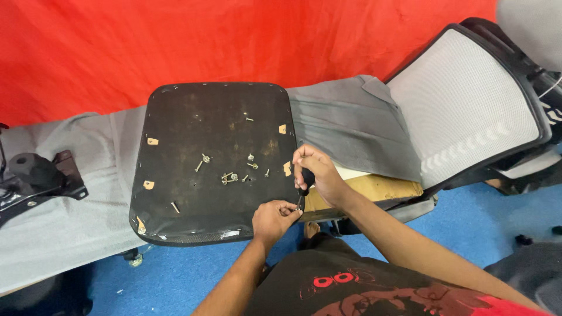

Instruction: The person uses a screwdriver to fasten screws into the underside of an overturned chair seat. They pick up screws and turn them into pre-drilled holes, working methodically across the seat base.

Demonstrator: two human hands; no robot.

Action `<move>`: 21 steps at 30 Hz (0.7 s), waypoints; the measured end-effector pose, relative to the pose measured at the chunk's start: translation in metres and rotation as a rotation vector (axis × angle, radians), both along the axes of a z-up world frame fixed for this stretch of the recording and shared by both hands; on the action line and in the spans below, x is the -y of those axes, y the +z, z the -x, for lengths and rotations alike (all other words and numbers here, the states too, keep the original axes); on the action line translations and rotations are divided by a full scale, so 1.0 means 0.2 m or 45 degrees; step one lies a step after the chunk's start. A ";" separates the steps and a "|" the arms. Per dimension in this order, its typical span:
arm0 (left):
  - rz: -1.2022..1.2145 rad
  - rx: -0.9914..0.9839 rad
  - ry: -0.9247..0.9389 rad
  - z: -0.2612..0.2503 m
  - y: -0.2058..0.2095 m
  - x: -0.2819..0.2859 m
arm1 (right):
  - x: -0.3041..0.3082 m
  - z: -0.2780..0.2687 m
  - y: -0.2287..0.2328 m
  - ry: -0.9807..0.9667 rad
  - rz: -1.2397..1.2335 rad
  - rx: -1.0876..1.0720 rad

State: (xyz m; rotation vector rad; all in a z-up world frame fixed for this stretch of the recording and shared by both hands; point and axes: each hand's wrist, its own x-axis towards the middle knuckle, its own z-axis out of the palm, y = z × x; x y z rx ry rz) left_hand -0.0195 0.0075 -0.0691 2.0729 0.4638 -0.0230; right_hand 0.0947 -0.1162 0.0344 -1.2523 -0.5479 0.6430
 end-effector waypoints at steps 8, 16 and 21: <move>0.031 -0.202 -0.028 -0.06 0.03 -0.02 | -0.07 0.01 0.04 0.090 0.014 -0.192; 0.027 -0.110 -0.013 -0.05 0.00 -0.02 | -0.05 -0.03 -0.02 0.133 -0.091 -0.210; 0.100 -0.164 -0.024 -0.04 0.00 -0.02 | -0.04 0.00 -0.01 0.105 -0.043 -0.251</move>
